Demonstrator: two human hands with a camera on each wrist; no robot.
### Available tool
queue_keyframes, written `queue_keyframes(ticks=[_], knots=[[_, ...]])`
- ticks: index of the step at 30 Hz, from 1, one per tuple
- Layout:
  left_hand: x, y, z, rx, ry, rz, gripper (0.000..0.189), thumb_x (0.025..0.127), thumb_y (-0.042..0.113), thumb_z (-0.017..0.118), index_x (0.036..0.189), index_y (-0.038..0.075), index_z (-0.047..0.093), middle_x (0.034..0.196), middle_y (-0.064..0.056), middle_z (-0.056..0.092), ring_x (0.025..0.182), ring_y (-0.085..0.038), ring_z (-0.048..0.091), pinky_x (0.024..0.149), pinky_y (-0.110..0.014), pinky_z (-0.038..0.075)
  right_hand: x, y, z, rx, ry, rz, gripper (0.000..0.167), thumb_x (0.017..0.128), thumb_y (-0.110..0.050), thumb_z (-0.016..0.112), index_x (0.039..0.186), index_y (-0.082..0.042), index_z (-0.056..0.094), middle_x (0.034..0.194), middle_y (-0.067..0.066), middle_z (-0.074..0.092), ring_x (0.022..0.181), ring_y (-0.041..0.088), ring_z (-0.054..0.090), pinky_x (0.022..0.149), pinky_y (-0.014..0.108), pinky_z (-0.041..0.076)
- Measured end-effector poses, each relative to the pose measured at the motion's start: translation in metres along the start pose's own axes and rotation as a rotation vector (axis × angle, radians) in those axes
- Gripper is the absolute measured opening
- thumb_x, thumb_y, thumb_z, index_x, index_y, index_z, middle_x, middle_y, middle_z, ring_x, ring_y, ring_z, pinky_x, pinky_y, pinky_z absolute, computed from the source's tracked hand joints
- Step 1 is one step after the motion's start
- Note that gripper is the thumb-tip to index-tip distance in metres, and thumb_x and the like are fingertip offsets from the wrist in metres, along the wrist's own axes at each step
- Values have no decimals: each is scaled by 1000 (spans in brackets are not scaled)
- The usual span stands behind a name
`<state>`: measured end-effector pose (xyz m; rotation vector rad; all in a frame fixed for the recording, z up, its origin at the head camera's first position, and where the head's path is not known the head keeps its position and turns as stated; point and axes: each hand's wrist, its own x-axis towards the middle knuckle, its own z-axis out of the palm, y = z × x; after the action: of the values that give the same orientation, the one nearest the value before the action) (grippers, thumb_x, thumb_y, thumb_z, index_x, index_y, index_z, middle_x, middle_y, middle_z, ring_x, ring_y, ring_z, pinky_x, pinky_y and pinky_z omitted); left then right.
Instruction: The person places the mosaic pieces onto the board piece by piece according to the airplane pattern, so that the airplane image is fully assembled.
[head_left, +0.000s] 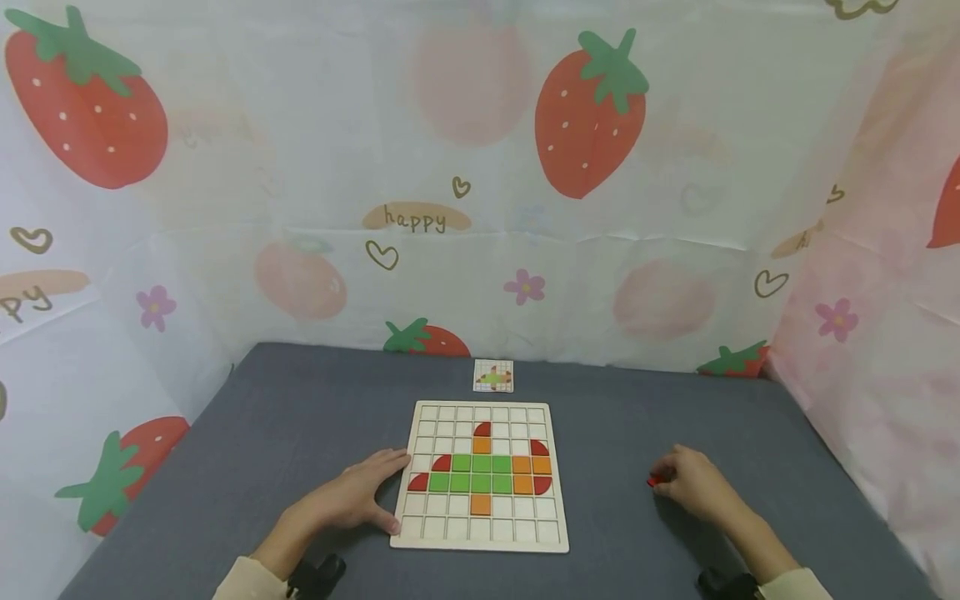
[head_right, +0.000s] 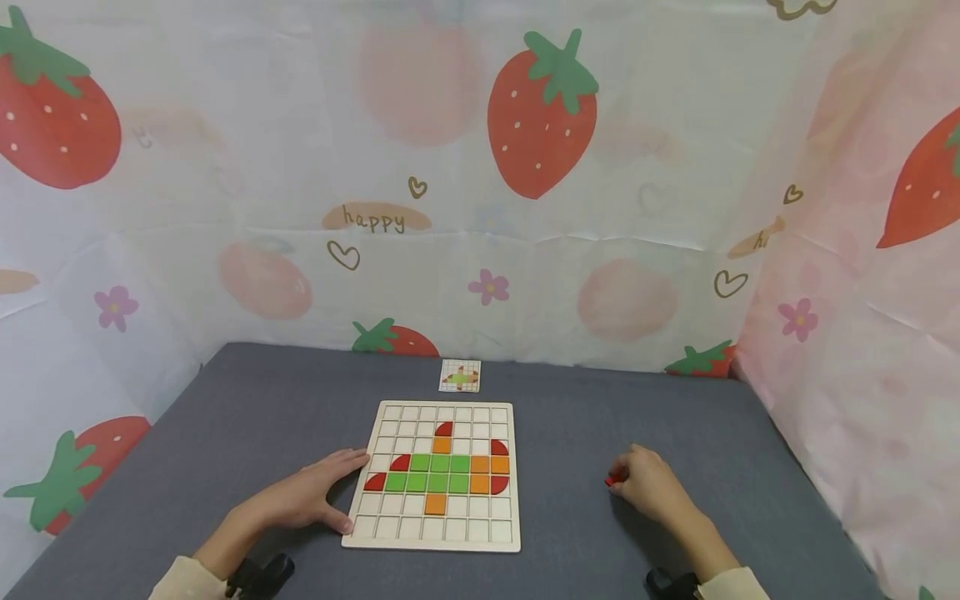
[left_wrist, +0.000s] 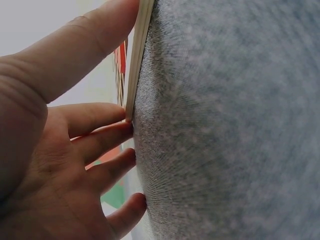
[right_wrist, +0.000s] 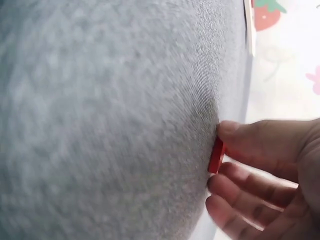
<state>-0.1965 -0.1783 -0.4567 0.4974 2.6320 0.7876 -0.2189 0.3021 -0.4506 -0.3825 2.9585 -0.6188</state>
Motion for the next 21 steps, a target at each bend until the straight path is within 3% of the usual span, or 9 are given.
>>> queue_keyframes(ticks=[10,21], knots=[[-1,1,-1,2,5,1,97,66,28,87,145,-2,41,153,-19,39,146,-41,27,110,-66,24,1,2,-5,-8,-86,-113,25,70,6,74,94,-4,75,99,6,66,94,31,65,77,44,54],[0,-2,-1,0,-9,-12,97,66,29,87,146,-1,40,154,-18,37,146,-41,25,110,-67,23,1,3,-2,4,-64,-67,18,75,0,77,94,-2,74,95,5,66,90,27,65,75,40,54]])
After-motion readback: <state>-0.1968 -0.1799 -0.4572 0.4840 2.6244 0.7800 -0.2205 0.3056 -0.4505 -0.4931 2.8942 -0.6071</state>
